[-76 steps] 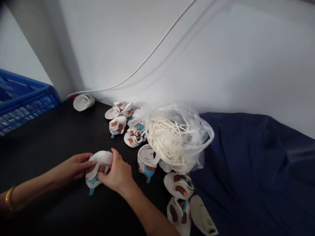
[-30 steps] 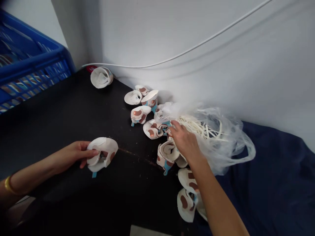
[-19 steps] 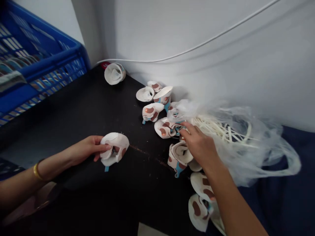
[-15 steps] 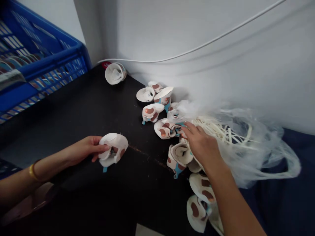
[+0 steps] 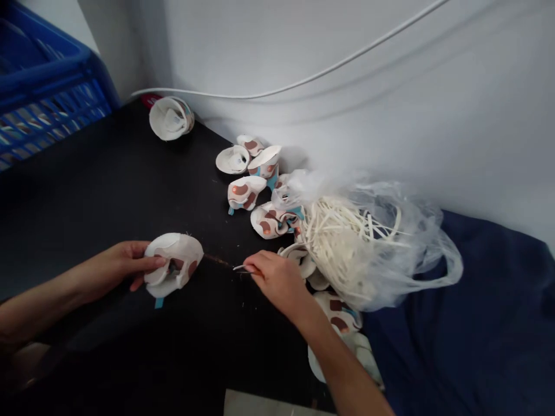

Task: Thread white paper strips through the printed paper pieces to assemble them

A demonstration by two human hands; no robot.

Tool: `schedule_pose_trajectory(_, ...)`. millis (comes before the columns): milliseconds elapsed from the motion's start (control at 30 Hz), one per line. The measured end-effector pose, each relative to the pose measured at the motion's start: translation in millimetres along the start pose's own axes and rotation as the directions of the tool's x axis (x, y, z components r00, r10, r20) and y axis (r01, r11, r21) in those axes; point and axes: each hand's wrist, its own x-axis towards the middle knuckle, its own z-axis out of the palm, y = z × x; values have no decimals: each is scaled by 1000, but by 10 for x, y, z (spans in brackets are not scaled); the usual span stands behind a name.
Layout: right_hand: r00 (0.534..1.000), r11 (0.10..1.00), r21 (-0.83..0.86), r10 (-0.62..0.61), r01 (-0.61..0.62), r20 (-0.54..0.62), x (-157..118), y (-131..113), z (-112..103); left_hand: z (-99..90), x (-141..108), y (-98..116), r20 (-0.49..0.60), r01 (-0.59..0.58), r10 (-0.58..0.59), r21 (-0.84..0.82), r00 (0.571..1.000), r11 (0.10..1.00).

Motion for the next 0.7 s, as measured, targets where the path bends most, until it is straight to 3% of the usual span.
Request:
schedule_pose_trajectory(67,975,979,-134,127,-153,-181,-19,-9,-62,-2,2,-3,-4,13,-13,12,1000,1000)
schedule_pose_trajectory(167,825,806,-333,305,-490,-476,64,320,-439,-9,22,-1,6,24,-25,26,1000,999)
schedule_pose_trajectory(267,785,634,-470,426,-614,-450,280,754,-792,-5,37,16,12,24,-25,40,1000,999)
schedule_pose_trajectory(367,750,537,-544,583,-645,-313,517,954,-897,8,27,37,16,26,-27,56,1000,998)
schedule_pose_trajectory(433,744,534,-557,616,-636,-260,577,887,-872,16,14,44,6,31,-32,56,999,998)
schedule_pose_trajectory(533,765,548,-535,487,-643,-421,420,556,-724,14,5,34,-12,37,-36,53,999,998)
schedule_pose_trajectory(633,737,569,-490,362,-660,-571,78,177,-358,4,11,16,3,38,-38,49,999,998)
schedule_pose_trajectory(700,805,639,-501,372,-583,-462,-121,9,-10,1,17,11,11,38,-39,58,999,998)
